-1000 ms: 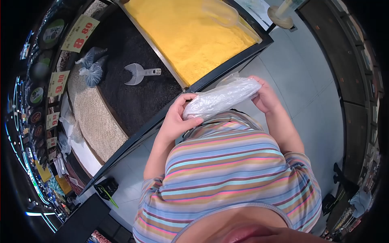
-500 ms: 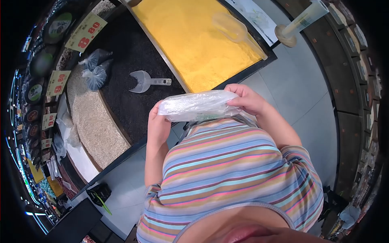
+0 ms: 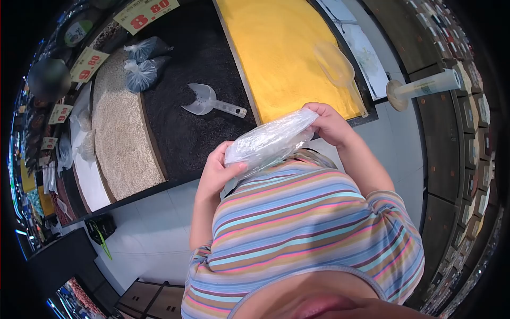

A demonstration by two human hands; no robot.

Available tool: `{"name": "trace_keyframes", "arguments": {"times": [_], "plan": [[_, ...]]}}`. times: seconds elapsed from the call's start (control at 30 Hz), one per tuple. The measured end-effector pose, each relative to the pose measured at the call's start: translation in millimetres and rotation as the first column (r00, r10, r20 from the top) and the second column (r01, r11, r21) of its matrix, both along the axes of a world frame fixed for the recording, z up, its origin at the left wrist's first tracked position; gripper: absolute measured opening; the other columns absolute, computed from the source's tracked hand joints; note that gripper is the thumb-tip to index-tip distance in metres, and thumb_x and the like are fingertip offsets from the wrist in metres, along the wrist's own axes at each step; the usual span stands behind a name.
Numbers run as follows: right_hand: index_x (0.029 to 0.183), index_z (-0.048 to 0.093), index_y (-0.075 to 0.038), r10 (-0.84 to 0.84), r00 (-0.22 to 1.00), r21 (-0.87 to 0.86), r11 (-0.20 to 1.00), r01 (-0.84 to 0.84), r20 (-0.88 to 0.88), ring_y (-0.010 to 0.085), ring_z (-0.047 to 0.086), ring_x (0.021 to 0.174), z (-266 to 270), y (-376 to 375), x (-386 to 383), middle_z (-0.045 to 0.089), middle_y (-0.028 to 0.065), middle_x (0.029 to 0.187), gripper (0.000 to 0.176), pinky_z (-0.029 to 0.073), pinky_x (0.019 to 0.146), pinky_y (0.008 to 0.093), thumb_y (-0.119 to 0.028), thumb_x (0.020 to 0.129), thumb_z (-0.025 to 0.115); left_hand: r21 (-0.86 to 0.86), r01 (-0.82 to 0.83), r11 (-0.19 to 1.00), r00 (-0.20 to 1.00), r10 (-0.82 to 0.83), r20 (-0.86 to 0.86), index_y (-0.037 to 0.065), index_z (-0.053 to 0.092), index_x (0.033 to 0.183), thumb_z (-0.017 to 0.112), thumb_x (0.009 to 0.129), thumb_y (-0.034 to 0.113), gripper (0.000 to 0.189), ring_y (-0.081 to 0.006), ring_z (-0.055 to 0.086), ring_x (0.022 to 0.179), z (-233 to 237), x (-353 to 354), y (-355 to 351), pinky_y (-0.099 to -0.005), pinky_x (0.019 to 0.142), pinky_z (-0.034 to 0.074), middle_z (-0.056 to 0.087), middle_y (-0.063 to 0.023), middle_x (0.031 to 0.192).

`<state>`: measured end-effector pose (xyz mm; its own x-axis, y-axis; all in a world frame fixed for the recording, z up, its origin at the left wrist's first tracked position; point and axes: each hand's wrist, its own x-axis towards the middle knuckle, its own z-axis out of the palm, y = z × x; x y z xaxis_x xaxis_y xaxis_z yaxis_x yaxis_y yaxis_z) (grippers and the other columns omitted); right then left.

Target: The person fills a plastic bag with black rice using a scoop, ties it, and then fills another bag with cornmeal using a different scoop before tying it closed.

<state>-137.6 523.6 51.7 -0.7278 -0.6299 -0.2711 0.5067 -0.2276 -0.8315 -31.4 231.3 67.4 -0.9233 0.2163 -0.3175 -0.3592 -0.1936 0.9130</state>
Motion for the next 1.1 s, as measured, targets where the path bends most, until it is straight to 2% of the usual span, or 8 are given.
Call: {"name": "trace_keyframes", "arguments": {"times": [0.17,0.57,0.77,0.87,0.93,0.97,1.03,1.1], "plan": [[0.092,0.061,-0.004,0.001,0.997,-0.018,1.0,0.0,0.077,0.0132,0.061,0.083,5,25,-27,0.064,0.004,0.09,0.011,0.046,0.076,0.0261,-0.01,0.084,0.057,-0.162,0.138,0.977,0.977,-0.107,0.184,-0.002,0.058,0.109,0.067,0.078,0.009,0.034,-0.007,0.056,0.081,13,-5,38,-0.0217,0.071,0.044,0.063,-0.0033,0.094],[0.103,0.056,0.003,0.261,0.939,-0.322,0.929,-0.181,0.225,0.0143,0.061,0.071,-25,108,-64,0.062,0.0065,0.084,0.029,0.05,0.06,0.0273,-0.016,0.082,0.059,-0.088,-0.426,0.901,0.905,0.424,-0.037,0.001,0.059,0.093,0.055,0.086,0.003,0.008,-0.007,0.054,0.063,-15,-30,137,-0.0217,0.059,0.045,0.059,-0.0016,0.075],[0.11,0.053,0.0,0.211,0.903,-0.481,0.876,-0.005,0.375,0.0207,0.063,0.08,-30,128,-78,0.062,0.0104,0.091,0.029,0.053,0.068,0.0352,-0.015,0.086,0.054,0.01,-0.511,0.859,0.859,0.51,0.046,0.001,0.057,0.1,0.058,0.083,0.004,0.017,-0.0072,0.055,0.071,-9,-46,169,-0.0227,0.063,0.045,0.061,-0.0023,0.084],[0.111,0.053,-0.002,-0.021,0.854,-0.32,0.922,0.218,0.52,0.0237,0.063,0.083,-43,136,-86,0.062,0.0116,0.094,0.028,0.053,0.071,0.0388,-0.016,0.087,0.053,0.218,-0.433,0.875,0.901,0.425,0.083,0.0,0.055,0.106,0.061,0.08,0.005,0.027,-0.0076,0.056,0.08,5,-49,181,-0.0231,0.068,0.046,0.062,-0.0044,0.094],[0.109,0.053,-0.002,-0.002,0.831,-0.332,0.916,0.224,0.556,0.0245,0.063,0.084,-49,143,-90,0.062,0.012,0.094,0.027,0.052,0.073,0.0395,-0.017,0.088,0.052,0.106,-0.384,0.917,0.923,0.381,0.045,0.0,0.055,0.104,0.061,0.079,0.005,0.026,-0.0084,0.057,0.078,-4,-47,188,-0.0237,0.068,0.046,0.062,-0.0043,0.092],[0.11,0.053,-0.002,0.117,0.865,-0.452,0.882,0.136,0.489,0.0246,0.063,0.085,-59,149,-95,0.062,0.0119,0.094,0.027,0.052,0.075,0.039,-0.017,0.087,0.051,0.042,-0.382,0.923,0.924,0.382,0.02,-0.001,0.055,0.103,0.061,0.079,0.005,0.026,-0.0088,0.057,0.077,-8,-46,189,-0.0241,0.069,0.046,0.061,-0.0043,0.091],[0.113,0.051,0.0,0.075,0.925,-0.381,0.921,0.078,0.372,0.0239,0.062,0.088,-48,151,-93,0.062,0.0123,0.099,0.034,0.052,0.076,0.0375,-0.021,0.086,0.054,-0.146,-0.335,0.931,0.939,0.343,0.029,0.0,0.055,0.1,0.06,0.08,0.005,0.021,-0.0086,0.057,0.072,-10,-47,191,-0.0239,0.067,0.046,0.06,-0.0036,0.086],[0.11,0.051,0.002,0.13,0.985,-0.368,0.926,-0.082,0.109,0.0197,0.061,0.087,-43,155,-98,0.061,0.0116,0.097,0.044,0.05,0.074,0.0305,-0.031,0.082,0.061,-0.063,-0.409,0.91,0.908,0.413,0.07,0.001,0.056,0.097,0.057,0.082,0.003,0.015,-0.0083,0.056,0.068,-6,-46,197,-0.0234,0.065,0.046,0.059,-0.0025,0.082]]}}
